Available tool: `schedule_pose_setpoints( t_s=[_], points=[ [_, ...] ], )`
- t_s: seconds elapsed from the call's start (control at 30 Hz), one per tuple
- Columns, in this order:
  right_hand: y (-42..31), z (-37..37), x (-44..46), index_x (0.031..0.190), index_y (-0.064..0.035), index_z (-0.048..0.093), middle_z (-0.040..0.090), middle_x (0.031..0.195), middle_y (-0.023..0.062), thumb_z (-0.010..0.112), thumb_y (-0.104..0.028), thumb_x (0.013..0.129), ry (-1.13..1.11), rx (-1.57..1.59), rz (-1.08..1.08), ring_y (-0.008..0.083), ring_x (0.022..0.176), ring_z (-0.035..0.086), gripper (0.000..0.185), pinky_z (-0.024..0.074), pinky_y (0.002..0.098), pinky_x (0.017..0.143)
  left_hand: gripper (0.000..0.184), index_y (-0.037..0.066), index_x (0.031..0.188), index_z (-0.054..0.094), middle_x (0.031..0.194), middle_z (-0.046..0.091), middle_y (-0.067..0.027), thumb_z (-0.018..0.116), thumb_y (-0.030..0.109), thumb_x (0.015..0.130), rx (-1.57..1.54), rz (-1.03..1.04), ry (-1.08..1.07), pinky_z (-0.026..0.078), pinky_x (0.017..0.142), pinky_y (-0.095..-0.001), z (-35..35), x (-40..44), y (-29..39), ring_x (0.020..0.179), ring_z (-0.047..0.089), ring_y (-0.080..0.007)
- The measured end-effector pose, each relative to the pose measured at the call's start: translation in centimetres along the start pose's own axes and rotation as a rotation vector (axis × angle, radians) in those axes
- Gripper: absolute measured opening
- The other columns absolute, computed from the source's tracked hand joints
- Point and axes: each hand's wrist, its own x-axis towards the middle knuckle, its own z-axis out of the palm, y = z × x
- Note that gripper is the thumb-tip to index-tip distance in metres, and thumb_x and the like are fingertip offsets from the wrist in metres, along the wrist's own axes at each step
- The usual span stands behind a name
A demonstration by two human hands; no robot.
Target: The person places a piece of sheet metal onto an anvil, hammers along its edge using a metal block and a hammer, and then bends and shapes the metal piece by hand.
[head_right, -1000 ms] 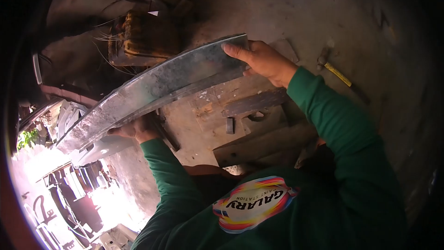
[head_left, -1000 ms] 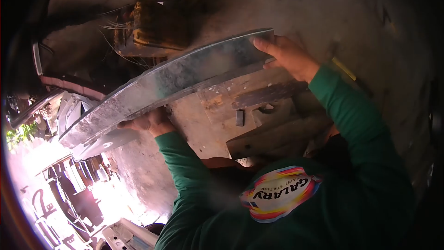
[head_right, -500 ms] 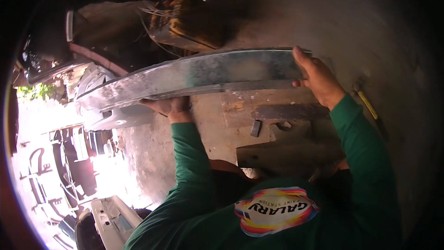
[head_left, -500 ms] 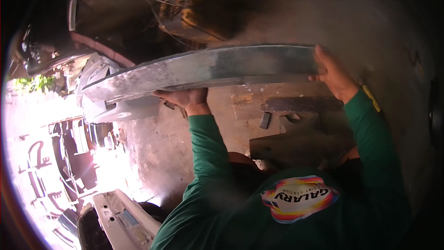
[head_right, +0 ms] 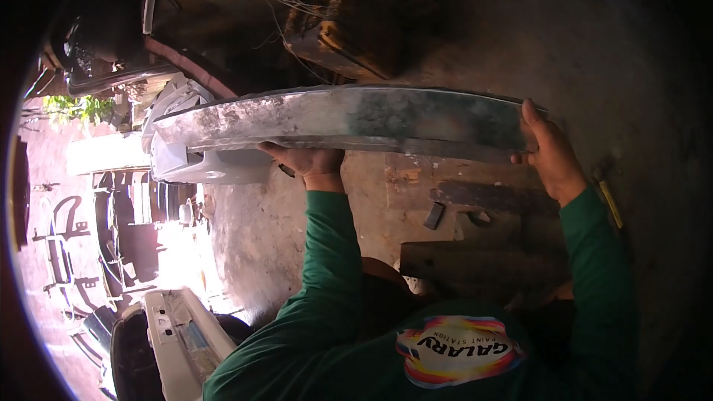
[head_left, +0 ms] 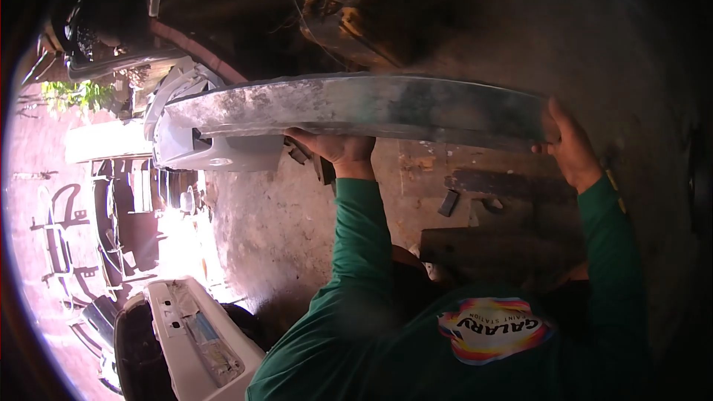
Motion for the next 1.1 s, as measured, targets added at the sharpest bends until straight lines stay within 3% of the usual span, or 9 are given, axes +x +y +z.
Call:
schedule_pose_setpoints(
  t_s=[0.3, 0.57, 0.73, 0.83, 0.9, 0.93, 1.0, 1.03, 1.1],
  points=[
    [0.4, -1.1, 0.9, 0.151, -0.0100, 0.059, 0.056, 0.158, 0.0054, 0.060, -0.077, 0.104, -0.036, 0.028, 0.032, 0.0183, 0.143, 0.051, 0.082, 0.0535, 0.0385, 0.089, 0.119, 0.022, 0.169, 0.044, 0.175, 0.039, -0.0096, 0.048, 0.104, 0.083, 0.030, -0.004, 0.101, 0.024, 0.133, -0.0656, 0.8, -0.4, -0.5, 0.159, 0.034, -0.0399],
    [1.2, -1.5, 1.4, 0.165, -0.0042, 0.045, 0.038, 0.176, 0.0122, 0.062, -0.072, 0.105, -0.015, 0.075, -0.016, 0.0246, 0.164, 0.032, 0.092, 0.0516, 0.0427, 0.099, 0.116, 0.022, 0.166, 0.048, 0.172, 0.044, -0.0101, 0.050, 0.104, 0.083, 0.023, 0.025, 0.040, 0.026, 0.131, -0.0656, -0.1, 0.0, 0.1, 0.156, 0.038, -0.0395],
    [1.3, -2.1, 1.1, 0.160, -0.0036, 0.051, 0.051, 0.165, 0.0120, 0.060, -0.067, 0.109, -0.046, 0.005, -0.073, 0.0233, 0.152, 0.046, 0.082, 0.0516, 0.0435, 0.102, 0.111, 0.022, 0.159, 0.057, 0.167, 0.050, -0.0094, 0.048, 0.104, 0.084, 0.055, 0.090, 0.069, 0.031, 0.129, -0.0654, -0.7, 0.8, 0.4, 0.152, 0.043, -0.0377],
    [2.4, -3.3, 0.9, 0.152, -0.0029, 0.058, 0.062, 0.153, 0.0102, 0.060, -0.063, 0.111, -0.113, -0.118, -0.193, 0.0237, 0.143, 0.056, 0.073, 0.0491, 0.0432, 0.108, 0.096, 0.018, 0.148, 0.065, 0.150, 0.066, -0.0110, 0.055, 0.094, 0.090, -0.001, 0.087, 0.048, 0.040, 0.124, -0.0640, -2.5, 1.1, 0.9, 0.137, 0.059, -0.0393],
    [2.5, -3.4, -0.1, 0.148, 0.0000, 0.061, 0.066, 0.148, 0.0122, 0.061, -0.061, 0.111, -0.095, -0.198, -0.308, 0.0261, 0.144, 0.056, 0.071, 0.0463, 0.0420, 0.114, 0.065, 0.011, 0.133, 0.074, 0.114, 0.079, -0.0099, 0.067, 0.066, 0.099, 0.088, 0.133, -0.136, 0.058, 0.105, -0.0521, -5.5, 1.4, 1.4, 0.103, 0.074, -0.0320],
    [2.0, -3.2, -1.0, 0.140, 0.0004, 0.065, 0.067, 0.145, 0.0116, 0.065, -0.062, 0.108, -0.119, -0.334, -0.370, 0.0254, 0.139, 0.059, 0.071, 0.0458, 0.0423, 0.115, 0.065, 0.011, 0.133, 0.074, 0.114, 0.079, -0.0099, 0.067, 0.066, 0.099, 0.084, 0.137, -0.135, 0.058, 0.105, -0.0521, -6.1, 2.0, 1.6, 0.103, 0.074, -0.0320],
    [0.4, -2.2, -1.7, 0.132, 0.0008, 0.069, 0.068, 0.142, 0.0109, 0.070, -0.064, 0.105, -0.145, -0.475, -0.431, 0.0247, 0.134, 0.061, 0.070, 0.0454, 0.0426, 0.116, 0.040, 0.009, 0.124, 0.078, 0.082, 0.072, -0.0011, 0.070, 0.040, 0.101, -0.330, -0.109, -0.356, 0.058, 0.080, -0.0323, -6.8, 3.3, 1.9, 0.075, 0.069, -0.0175],
    [-0.7, -1.2, -1.8, 0.125, 0.0023, 0.072, 0.068, 0.141, 0.0115, 0.073, -0.066, 0.101, -0.309, -0.454, -0.449, 0.0253, 0.134, 0.062, 0.073, 0.0459, 0.0427, 0.115, 0.026, 0.008, 0.117, 0.080, 0.072, 0.059, 0.0050, 0.067, 0.025, 0.102, -0.278, -0.043, -0.241, 0.049, 0.069, -0.0244, -6.4, 3.0, 1.9, 0.069, 0.061, -0.0074],
    [-1.9, 0.0, -2.2, 0.109, 0.0047, 0.076, 0.069, 0.142, 0.0144, 0.083, -0.071, 0.088, -0.435, -0.455, -0.424, 0.0285, 0.136, 0.062, 0.079, 0.0476, 0.0439, 0.114, 0.026, 0.007, 0.117, 0.080, 0.071, 0.057, 0.0051, 0.065, 0.024, 0.104, -0.317, -0.048, -0.262, 0.050, 0.069, -0.0253, -6.7, 3.1, 1.9, 0.069, 0.061, -0.0077]
  ],
)
